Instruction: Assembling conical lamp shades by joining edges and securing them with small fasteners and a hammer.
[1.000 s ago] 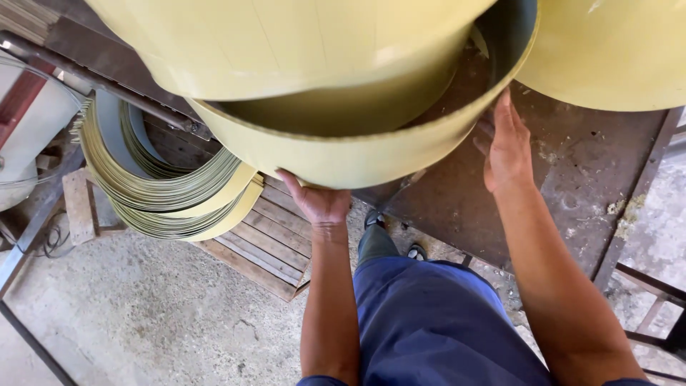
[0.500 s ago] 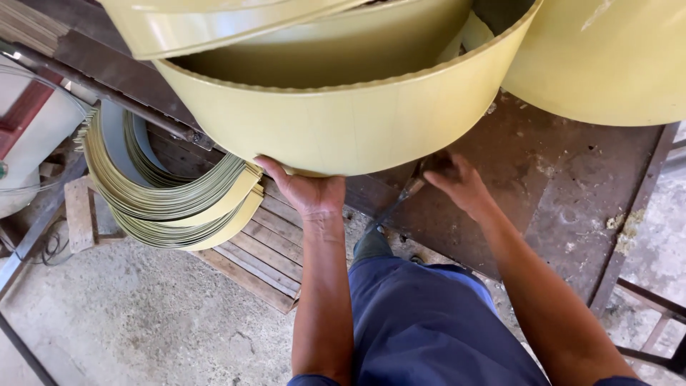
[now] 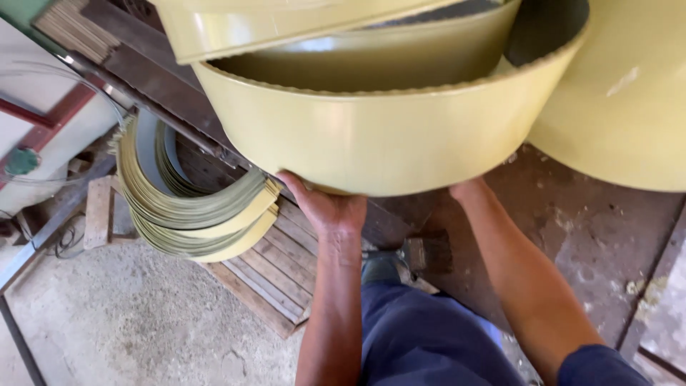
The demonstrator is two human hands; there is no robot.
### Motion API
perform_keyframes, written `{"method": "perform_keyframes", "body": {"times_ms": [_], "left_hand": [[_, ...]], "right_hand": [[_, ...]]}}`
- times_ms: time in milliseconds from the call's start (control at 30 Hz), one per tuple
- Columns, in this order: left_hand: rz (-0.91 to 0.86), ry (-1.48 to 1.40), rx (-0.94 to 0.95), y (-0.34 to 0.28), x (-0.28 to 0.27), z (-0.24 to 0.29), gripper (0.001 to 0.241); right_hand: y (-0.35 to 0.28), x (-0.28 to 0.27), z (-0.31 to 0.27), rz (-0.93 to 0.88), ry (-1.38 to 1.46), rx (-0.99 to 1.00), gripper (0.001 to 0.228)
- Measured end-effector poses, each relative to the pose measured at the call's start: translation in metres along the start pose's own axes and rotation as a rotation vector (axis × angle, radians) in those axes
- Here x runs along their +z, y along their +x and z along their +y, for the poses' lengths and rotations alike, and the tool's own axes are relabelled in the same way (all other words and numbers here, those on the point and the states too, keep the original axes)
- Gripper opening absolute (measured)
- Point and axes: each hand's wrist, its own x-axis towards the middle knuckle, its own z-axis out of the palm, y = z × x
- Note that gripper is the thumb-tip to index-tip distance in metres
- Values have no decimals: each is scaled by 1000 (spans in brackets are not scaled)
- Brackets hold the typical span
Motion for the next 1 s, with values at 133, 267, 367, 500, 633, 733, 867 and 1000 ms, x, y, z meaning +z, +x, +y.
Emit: {"method": "perform_keyframes", "body": {"times_ms": [133, 267, 367, 500, 633, 733, 867, 1000], "left_hand": [[54, 32, -5, 0, 11, -1, 86], [108, 43, 14, 0, 14, -2, 88], [132, 54, -9, 2, 11, 1, 89], [98, 58, -9, 2, 3, 1, 91], [131, 64, -37, -1, 5, 3, 92], [140, 94, -46, -2, 4, 4, 93], [141, 97, -44, -2, -1, 5, 92], [147, 83, -56, -3, -16, 7, 92]], "right_hand": [[25, 21, -10, 36, 73, 11, 54], [37, 39, -17, 95, 165, 65, 51], [27, 41, -21, 168, 232, 116, 50], [1, 30, -30, 292, 326, 168, 48], [-25, -20, -10, 425, 420, 213, 47], [-57, -101, 36, 508, 471, 232, 47], [-151, -160, 27, 425, 372, 241, 42], [-260, -218, 22, 564, 253, 322, 48]]}}
